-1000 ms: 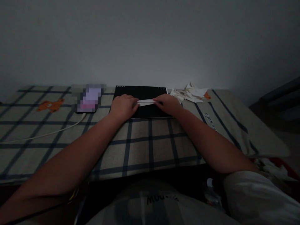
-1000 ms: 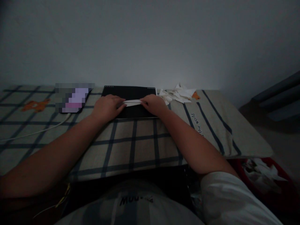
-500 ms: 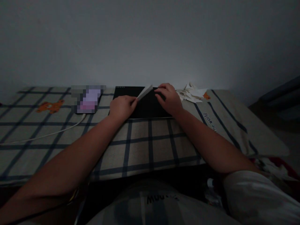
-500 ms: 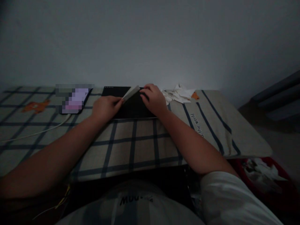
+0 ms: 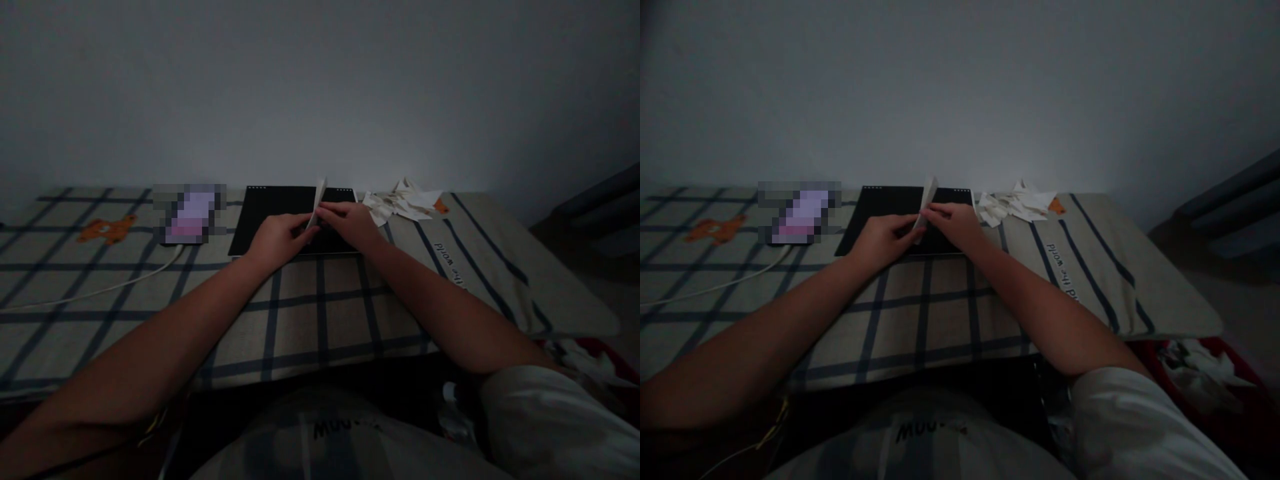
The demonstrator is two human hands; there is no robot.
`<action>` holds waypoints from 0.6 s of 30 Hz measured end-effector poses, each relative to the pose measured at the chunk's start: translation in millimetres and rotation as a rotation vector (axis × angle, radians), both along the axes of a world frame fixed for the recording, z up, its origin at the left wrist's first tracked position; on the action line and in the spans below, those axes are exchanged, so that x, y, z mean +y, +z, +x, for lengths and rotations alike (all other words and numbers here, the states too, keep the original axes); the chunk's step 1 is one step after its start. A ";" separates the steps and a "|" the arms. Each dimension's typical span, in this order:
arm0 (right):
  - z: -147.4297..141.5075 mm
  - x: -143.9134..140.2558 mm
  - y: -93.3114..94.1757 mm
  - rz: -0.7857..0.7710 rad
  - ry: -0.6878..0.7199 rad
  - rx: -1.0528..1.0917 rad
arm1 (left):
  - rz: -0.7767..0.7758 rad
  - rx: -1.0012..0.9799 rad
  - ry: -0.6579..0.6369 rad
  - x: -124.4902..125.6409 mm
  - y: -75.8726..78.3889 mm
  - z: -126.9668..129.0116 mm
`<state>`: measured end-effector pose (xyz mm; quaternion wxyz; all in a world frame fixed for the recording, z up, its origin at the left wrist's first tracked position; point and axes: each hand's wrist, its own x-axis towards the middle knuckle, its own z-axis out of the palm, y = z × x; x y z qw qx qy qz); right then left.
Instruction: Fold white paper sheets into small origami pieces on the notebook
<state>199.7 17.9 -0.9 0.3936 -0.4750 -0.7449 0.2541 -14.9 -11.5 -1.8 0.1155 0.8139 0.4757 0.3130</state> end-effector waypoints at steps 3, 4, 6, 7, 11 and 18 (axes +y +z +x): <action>-1.2 -1.5 0.0 -0.047 0.006 0.039 | -0.040 -0.125 -0.032 1.1 -2.0 1.6; -1.7 -1.4 -0.8 -0.057 0.011 0.050 | -0.059 -0.162 -0.039 1.5 -2.5 2.0; -2.4 -0.6 -3.3 -0.078 0.024 0.081 | -0.095 -0.223 -0.040 2.4 -3.2 2.5; -2.5 0.1 -4.8 -0.091 0.031 0.102 | -0.112 -0.247 -0.036 2.9 -3.5 2.6; -1.2 3.4 -9.8 -0.140 0.094 0.188 | -0.194 -0.373 -0.032 7.1 -6.6 2.3; 2.7 5.4 -9.8 -0.147 0.148 0.217 | -0.363 -0.577 -0.088 17.0 -14.3 -1.8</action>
